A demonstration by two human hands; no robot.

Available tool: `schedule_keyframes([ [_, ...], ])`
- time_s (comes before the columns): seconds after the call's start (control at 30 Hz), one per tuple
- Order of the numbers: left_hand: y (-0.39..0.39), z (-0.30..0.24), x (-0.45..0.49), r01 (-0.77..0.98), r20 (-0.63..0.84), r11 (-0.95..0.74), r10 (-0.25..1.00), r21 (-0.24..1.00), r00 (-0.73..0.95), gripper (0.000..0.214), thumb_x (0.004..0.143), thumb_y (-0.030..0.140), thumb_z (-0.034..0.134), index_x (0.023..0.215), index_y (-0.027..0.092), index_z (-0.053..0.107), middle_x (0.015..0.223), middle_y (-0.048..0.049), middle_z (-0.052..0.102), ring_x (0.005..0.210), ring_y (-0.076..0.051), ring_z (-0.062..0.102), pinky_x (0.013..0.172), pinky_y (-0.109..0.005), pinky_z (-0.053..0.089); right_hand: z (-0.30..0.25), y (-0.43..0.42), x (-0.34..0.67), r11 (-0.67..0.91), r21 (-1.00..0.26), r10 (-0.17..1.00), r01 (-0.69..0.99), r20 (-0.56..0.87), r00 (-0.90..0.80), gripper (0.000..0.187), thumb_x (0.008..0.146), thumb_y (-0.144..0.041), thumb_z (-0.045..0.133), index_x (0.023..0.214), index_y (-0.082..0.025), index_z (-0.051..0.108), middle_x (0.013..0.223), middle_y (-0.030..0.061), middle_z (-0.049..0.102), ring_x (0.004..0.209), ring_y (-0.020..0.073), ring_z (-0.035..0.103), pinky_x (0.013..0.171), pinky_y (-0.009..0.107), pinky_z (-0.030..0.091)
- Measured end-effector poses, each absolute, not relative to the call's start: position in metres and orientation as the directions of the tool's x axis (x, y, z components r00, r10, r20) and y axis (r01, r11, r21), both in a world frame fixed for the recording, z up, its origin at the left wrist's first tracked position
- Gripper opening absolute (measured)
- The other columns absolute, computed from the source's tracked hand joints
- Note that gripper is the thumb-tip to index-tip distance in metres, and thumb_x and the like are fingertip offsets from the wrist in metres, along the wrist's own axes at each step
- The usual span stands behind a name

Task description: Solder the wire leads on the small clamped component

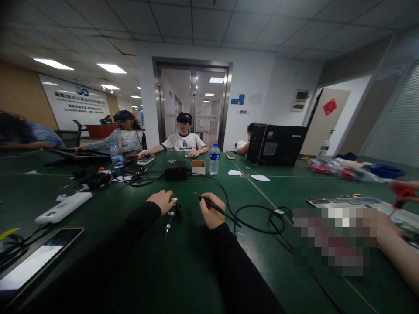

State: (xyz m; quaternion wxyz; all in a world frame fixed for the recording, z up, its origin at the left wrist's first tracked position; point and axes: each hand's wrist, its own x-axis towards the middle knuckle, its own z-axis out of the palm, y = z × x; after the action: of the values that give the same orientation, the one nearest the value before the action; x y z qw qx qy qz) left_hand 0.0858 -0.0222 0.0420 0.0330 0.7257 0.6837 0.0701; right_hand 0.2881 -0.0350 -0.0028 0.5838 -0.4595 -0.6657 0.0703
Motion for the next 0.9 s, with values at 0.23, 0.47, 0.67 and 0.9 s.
schedule_keyframes([
  [0.23, -0.003, -0.002, 0.072, 0.754, -0.176, 0.112, 0.984, 0.647, 0.005, 0.069, 0.085, 0.061, 0.036, 0.141, 0.021, 0.039, 0.119, -0.0234, 0.061, 0.059, -0.024, 0.066, 0.050, -0.033, 0.050, -0.006, -0.034, 0.286, 0.580, -0.635, 0.695, 0.510, 0.712, 0.095, 0.014, 0.078, -0.025, 0.053, 0.079, -0.020, 0.066, 0.074, 0.0033, 0.070, 0.065, 0.0169, 0.062, 0.063, 0.027, 0.049],
  [0.47, -0.005, -0.007, 0.076, 0.762, -0.120, 0.086, 0.993, 0.642, -0.011, 0.088, 0.070, 0.078, 0.045, 0.140, 0.024, 0.043, 0.123, -0.0222, 0.059, 0.049, -0.020, 0.062, 0.043, -0.029, 0.047, -0.005, -0.035, 0.286, 0.578, -0.645, 0.704, 0.499, 0.704, 0.095, 0.014, 0.078, -0.024, 0.054, 0.079, -0.020, 0.066, 0.075, 0.0030, 0.070, 0.066, 0.0170, 0.062, 0.063, 0.027, 0.048],
  [0.67, -0.010, -0.004, 0.081, 0.809, -0.098, 0.068, 0.995, 0.583, -0.013, 0.083, 0.068, 0.073, 0.052, 0.138, 0.028, 0.043, 0.116, -0.0183, 0.063, 0.059, -0.023, 0.065, 0.043, -0.027, 0.047, -0.004, -0.035, 0.285, 0.576, -0.638, 0.697, 0.510, 0.710, 0.102, 0.014, 0.079, -0.026, 0.053, 0.078, -0.020, 0.066, 0.073, 0.0027, 0.069, 0.064, 0.0171, 0.062, 0.062, 0.027, 0.048],
  [0.9, -0.015, -0.004, 0.089, 0.810, -0.083, 0.038, 0.996, 0.586, 0.013, 0.074, 0.070, 0.069, 0.053, 0.131, 0.028, 0.047, 0.115, -0.0162, 0.063, 0.056, -0.020, 0.065, 0.045, -0.026, 0.048, -0.001, -0.037, 0.284, 0.559, -0.661, 0.711, 0.500, 0.693, 0.121, 0.015, 0.077, -0.026, 0.054, 0.078, -0.020, 0.067, 0.074, 0.0032, 0.070, 0.068, 0.0180, 0.064, 0.065, 0.028, 0.049],
])
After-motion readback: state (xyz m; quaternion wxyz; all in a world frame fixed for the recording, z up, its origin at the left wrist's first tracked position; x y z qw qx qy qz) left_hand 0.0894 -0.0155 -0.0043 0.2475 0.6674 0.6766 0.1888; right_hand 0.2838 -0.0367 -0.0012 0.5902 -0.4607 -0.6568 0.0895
